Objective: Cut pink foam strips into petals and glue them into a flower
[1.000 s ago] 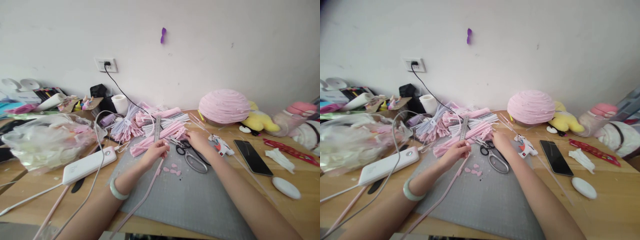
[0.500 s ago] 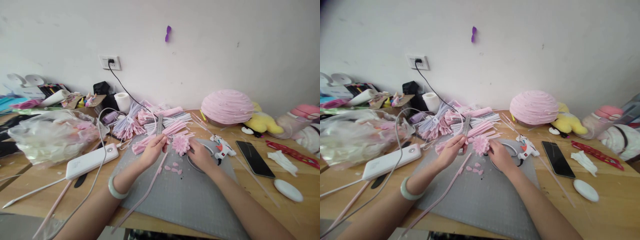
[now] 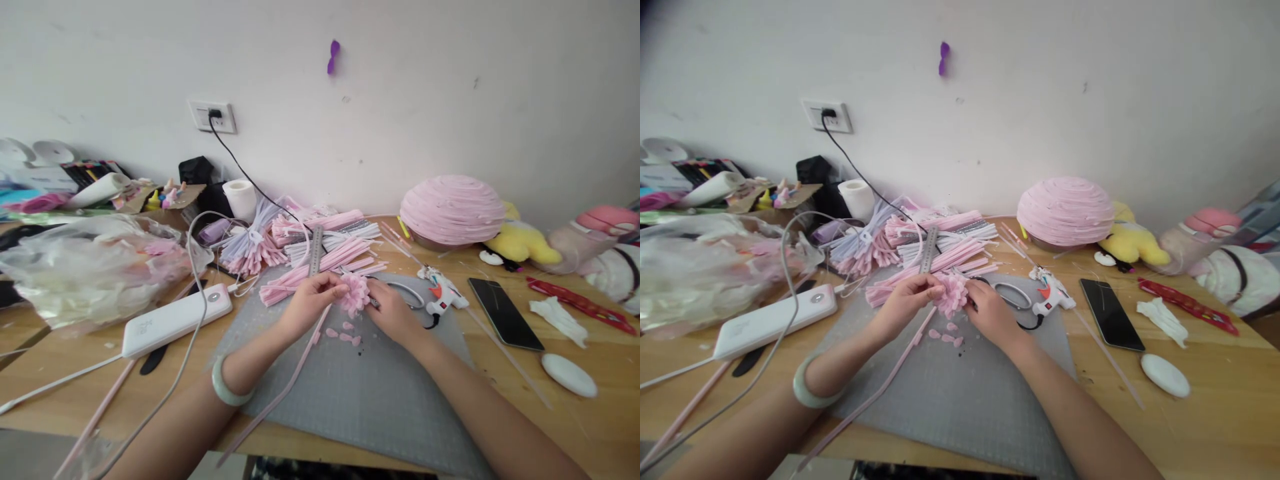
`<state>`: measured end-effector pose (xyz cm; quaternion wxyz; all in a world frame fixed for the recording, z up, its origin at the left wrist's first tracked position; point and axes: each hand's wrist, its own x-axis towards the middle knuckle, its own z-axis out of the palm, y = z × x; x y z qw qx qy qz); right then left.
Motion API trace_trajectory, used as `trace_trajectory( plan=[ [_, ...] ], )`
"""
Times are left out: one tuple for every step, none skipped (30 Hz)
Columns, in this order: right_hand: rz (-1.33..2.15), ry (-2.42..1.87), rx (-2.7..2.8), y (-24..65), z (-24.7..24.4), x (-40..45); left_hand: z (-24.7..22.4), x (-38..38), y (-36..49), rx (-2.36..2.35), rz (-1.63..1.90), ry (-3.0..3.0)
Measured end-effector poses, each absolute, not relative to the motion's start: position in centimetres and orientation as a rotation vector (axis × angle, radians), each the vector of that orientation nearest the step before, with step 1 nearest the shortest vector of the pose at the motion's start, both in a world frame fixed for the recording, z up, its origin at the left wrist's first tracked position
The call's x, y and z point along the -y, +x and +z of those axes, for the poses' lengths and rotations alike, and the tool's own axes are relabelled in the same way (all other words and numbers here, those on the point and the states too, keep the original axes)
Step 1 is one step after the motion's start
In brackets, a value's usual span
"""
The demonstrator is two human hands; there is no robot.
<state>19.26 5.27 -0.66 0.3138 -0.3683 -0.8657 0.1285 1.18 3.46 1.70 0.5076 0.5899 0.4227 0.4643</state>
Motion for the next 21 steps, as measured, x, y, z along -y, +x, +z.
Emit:
trace_trajectory(
  plan=[
    [0.328, -0.969, 2.284, 19.23, -0.65, -5.22, 1.57, -3.51, 1.2, -1.032, 1.128, 1.416],
    [0.316, -0.966, 2.285, 19.2, -0.65, -5.17, 1.43, -3.54, 1.21, -1.052, 1.141, 1.419],
    [0.301, -0.96, 2.286, 19.18, -0.67, -5.11, 1.3, -3.57, 1.23, -1.075, 1.157, 1.432],
    [0.281, -0.952, 2.286, 19.15, -0.72, -5.06, 1.18, -3.57, 1.24, -1.099, 1.175, 1.455],
    [0.258, -0.944, 2.286, 19.13, -0.78, -5.01, 1.09, -3.56, 1.26, -1.124, 1.193, 1.487],
    [0.235, -0.936, 2.286, 19.11, -0.86, -4.97, 1.03, -3.54, 1.27, -1.151, 1.208, 1.523],
    [0.217, -0.928, 2.286, 19.1, -0.94, -4.94, 1.0, -3.5, 1.26, -1.178, 1.218, 1.56],
    [0.205, -0.921, 2.285, 19.09, -1.01, -4.91, 1.0, -3.46, 1.24, -1.2, 1.222, 1.592],
    [0.2, -0.918, 2.282, 19.08, -1.07, -4.9, 1.04, -3.42, 1.2, -1.214, 1.218, 1.617],
    [0.201, -0.919, 2.279, 19.08, -1.11, -4.89, 1.11, -3.38, 1.14, -1.223, 1.209, 1.636],
    [0.205, -0.921, 2.276, 19.09, -1.14, -4.88, 1.2, -3.35, 1.07, -1.228, 1.201, 1.651],
    [0.209, -0.925, 2.274, 19.09, -1.14, -4.88, 1.3, -3.32, 1.0, -1.232, 1.193, 1.664],
    [0.214, -0.933, 2.274, 19.1, -1.14, -4.89, 1.41, -3.31, 0.93, -1.233, 1.189, 1.677],
    [0.222, -0.943, 2.278, 19.11, -1.12, -4.89, 1.5, -3.3, 0.86, -1.229, 1.194, 1.685],
    [0.231, -0.951, 2.285, 19.12, -1.09, -4.89, 1.57, -3.31, 0.82, -1.216, 1.204, 1.685],
    [0.241, -0.958, 2.291, 19.13, -1.05, -4.89, 1.61, -3.32, 0.8, -1.191, 1.22, 1.671],
    [0.252, -0.964, 2.297, 19.13, -1.02, -4.88, 1.61, -3.35, 0.8, -1.159, 1.235, 1.642],
    [0.261, -0.966, 2.299, 19.14, -0.99, -4.87, 1.56, -3.38, 0.83, -1.127, 1.248, 1.6],
    [0.267, -0.965, 2.297, 19.14, -0.95, -4.86, 1.48, -3.41, 0.87, -1.102, 1.257, 1.552],
    [0.271, -0.962, 2.295, 19.13, -0.93, -4.83, 1.37, -3.44, 0.94, -1.086, 1.258, 1.501],
    [0.276, -0.959, 2.293, 19.12, -0.91, -4.81, 1.24, -3.47, 1.02, -1.077, 1.256, 1.454]
  ],
)
